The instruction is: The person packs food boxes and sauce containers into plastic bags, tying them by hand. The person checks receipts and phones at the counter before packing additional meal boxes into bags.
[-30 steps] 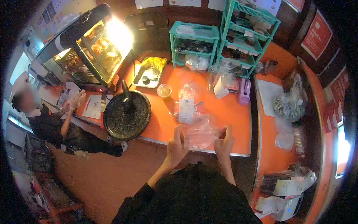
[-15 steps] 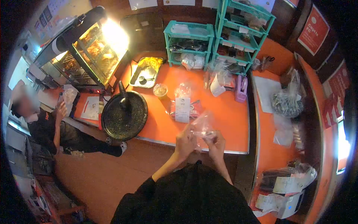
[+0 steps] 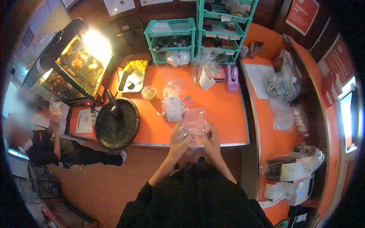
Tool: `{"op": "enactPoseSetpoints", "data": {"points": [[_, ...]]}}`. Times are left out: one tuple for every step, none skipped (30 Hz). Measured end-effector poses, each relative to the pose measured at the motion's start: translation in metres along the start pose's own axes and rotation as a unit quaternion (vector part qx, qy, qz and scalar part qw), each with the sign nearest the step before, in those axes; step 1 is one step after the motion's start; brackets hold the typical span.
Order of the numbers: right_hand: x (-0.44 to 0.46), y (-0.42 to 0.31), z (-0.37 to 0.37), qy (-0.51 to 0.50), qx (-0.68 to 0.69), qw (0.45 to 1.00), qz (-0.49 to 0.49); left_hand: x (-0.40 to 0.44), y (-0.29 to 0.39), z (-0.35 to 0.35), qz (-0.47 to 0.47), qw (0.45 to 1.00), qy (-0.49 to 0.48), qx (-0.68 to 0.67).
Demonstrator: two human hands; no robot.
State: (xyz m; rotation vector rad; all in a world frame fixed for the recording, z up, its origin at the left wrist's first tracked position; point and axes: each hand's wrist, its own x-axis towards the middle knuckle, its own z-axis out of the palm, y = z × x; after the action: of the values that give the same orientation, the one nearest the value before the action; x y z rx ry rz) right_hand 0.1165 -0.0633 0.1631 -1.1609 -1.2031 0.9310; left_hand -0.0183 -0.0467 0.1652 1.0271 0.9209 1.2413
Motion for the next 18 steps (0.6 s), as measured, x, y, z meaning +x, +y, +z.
{"op": "enactPoseSetpoints", "data": {"points": [[-0.002, 0.003, 0.000, -0.005, 0.010, 0.999, 0.032, -0.001, 0.004, 0.002, 0.039, 0.994, 0.024, 0.097], [-0.004, 0.006, 0.002, -0.003, 0.010, 0.999, 0.032, 0.000, 0.009, 0.004, 0.079, 0.977, 0.047, 0.193], [-0.005, 0.008, 0.005, -0.004, -0.001, 1.000, 0.009, 0.000, 0.013, 0.008, 0.079, 0.977, 0.044, 0.193], [-0.006, 0.009, 0.007, -0.005, -0.012, 1.000, -0.013, 0.001, 0.017, 0.014, 0.150, 0.952, 0.061, 0.259], [-0.006, 0.009, 0.005, -0.005, -0.012, 1.000, -0.014, 0.001, 0.019, 0.017, 0.219, 0.918, 0.078, 0.322], [-0.005, 0.009, 0.002, 0.008, 0.027, 0.999, 0.016, 0.003, 0.014, 0.015, 0.221, 0.917, 0.078, 0.322], [-0.004, 0.008, 0.002, 0.021, 0.067, 0.996, 0.045, 0.005, 0.004, 0.011, 0.236, 0.895, 0.091, 0.368], [-0.004, 0.004, 0.002, 0.021, 0.067, 0.997, 0.044, 0.005, -0.005, 0.008, 0.251, 0.869, 0.104, 0.413], [-0.004, -0.003, 0.003, 0.068, 0.159, 0.981, 0.083, 0.006, -0.010, 0.002, 0.251, 0.869, 0.103, 0.413], [-0.005, -0.007, 0.003, 0.115, 0.248, 0.954, 0.120, 0.005, -0.012, -0.008, 0.177, 0.910, 0.045, 0.373], [-0.005, -0.006, 0.002, 0.115, 0.248, 0.954, 0.121, 0.004, -0.015, -0.013, 0.101, 0.939, -0.013, 0.327], [-0.006, -0.003, -0.001, 0.103, 0.242, 0.954, 0.146, 0.000, -0.016, -0.012, 0.100, 0.939, -0.013, 0.328], [-0.006, -0.002, -0.003, 0.089, 0.235, 0.953, 0.171, -0.003, -0.017, -0.009, 0.137, 0.931, -0.005, 0.337], [-0.007, -0.004, -0.003, 0.087, 0.236, 0.953, 0.171, -0.006, -0.017, -0.006, 0.174, 0.922, 0.004, 0.346], [-0.008, -0.009, -0.003, 0.102, 0.213, 0.952, 0.195, -0.008, -0.014, -0.004, 0.175, 0.921, 0.008, 0.347], [-0.007, -0.014, -0.002, 0.114, 0.189, 0.951, 0.217, -0.010, -0.006, -0.002, 0.166, 0.925, -0.003, 0.341], [-0.008, -0.015, -0.003, 0.101, 0.192, 0.953, 0.213, -0.009, 0.000, -0.002, 0.160, 0.928, -0.008, 0.337], [-0.011, -0.013, -0.008, 0.076, 0.129, 0.966, 0.210, -0.009, 0.003, -0.002, 0.168, 0.924, 0.012, 0.344]]}}
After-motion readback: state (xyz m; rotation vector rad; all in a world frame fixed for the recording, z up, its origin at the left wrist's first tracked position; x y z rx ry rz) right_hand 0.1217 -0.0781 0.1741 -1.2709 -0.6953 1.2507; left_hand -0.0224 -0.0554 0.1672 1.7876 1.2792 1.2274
